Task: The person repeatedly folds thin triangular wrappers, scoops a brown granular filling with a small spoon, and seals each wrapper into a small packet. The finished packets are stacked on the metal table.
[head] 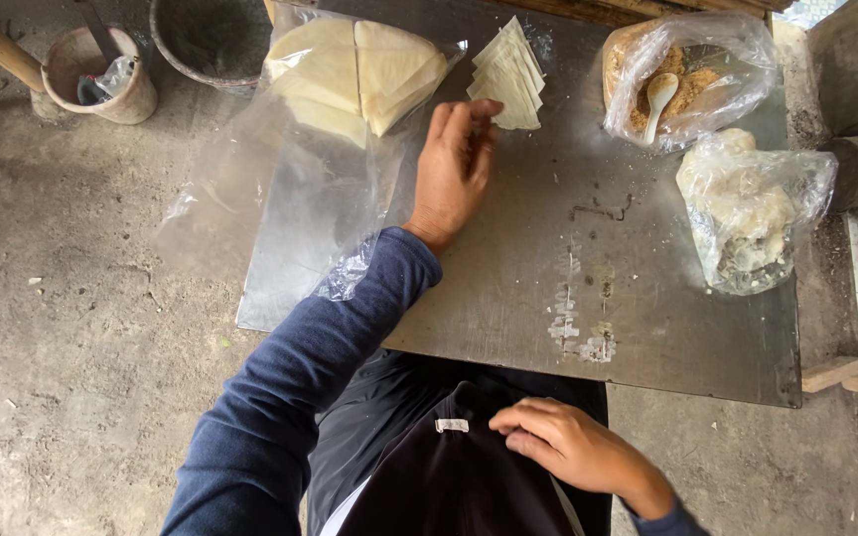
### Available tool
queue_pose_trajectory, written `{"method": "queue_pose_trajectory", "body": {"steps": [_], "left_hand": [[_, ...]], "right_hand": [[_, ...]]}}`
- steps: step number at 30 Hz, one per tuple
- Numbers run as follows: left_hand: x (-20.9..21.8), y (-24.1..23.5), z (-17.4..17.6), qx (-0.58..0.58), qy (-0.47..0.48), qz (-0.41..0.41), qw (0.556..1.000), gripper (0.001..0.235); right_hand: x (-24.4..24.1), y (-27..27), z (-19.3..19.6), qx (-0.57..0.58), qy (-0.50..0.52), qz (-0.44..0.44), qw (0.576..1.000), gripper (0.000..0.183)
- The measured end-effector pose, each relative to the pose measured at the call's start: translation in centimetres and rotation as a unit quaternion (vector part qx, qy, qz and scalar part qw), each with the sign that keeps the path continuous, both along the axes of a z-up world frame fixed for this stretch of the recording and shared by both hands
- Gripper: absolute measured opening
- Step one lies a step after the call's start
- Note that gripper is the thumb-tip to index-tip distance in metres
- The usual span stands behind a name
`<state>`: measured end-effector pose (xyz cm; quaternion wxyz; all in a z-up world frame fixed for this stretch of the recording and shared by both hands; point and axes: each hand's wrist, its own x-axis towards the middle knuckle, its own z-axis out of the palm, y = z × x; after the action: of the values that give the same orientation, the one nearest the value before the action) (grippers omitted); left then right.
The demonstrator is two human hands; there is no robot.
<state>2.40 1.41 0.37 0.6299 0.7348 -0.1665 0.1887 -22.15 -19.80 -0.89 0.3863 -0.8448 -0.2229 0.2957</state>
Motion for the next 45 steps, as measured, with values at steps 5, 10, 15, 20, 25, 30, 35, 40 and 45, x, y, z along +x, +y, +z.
{"method": "queue_pose_trajectory", "body": {"steps": [5, 10, 15, 20, 25, 30, 35, 40, 45], "left_hand": [[1.4, 0.2, -1.1, -0.069, 0.007, 0.058, 0.996, 0.027], [2.1, 0.1, -1.8, -0.084, -0.006, 0.078, 0.993, 0.029], [2.8, 0.2, -2.0, -0.094, 0.002, 0.081, 0.992, 0.028], [3.0, 0.5, -1.9, -0.078, 0.022, 0.083, 0.993, 0.028], [3.4, 0.6, -2.0, -0.075, 0.035, 0.075, 0.994, 0.026], [3.1, 0.4, -1.1, -0.074, 0.057, 0.067, 0.993, 0.027], [2.3, 0.4, 0.0, 0.048, 0.116, 0.048, 0.991, 0.032], [1.9, -0.1, -0.3, 0.28, -0.008, 0.073, 0.957, 0.037], [2.1, -0.8, -1.2, 0.38, 0.027, 0.064, 0.922, 0.044]], "right_hand": [[5.9, 0.1, 5.8, 0.099, -0.225, 0.138, 0.96, 0.026], [18.0, 0.3, 7.6, 0.005, -0.303, -0.041, 0.952, 0.018], [26.4, 3.2, 5.1, -0.029, -0.431, -0.111, 0.895, 0.022], [30.5, 5.3, 2.0, -0.082, -0.533, -0.082, 0.838, 0.02], [32.2, 5.1, 0.5, -0.162, -0.581, -0.054, 0.796, 0.014], [34.7, 3.9, 0.4, 0.027, -0.381, -0.229, 0.895, 0.005], [38.0, 2.0, -0.2, 0.147, -0.232, -0.387, 0.88, 0.004], [39.6, 0.9, 0.1, 0.19, -0.244, -0.416, 0.855, 0.005], [39.8, 0.5, 2.2, 0.148, -0.257, -0.45, 0.842, 0.008]]}}
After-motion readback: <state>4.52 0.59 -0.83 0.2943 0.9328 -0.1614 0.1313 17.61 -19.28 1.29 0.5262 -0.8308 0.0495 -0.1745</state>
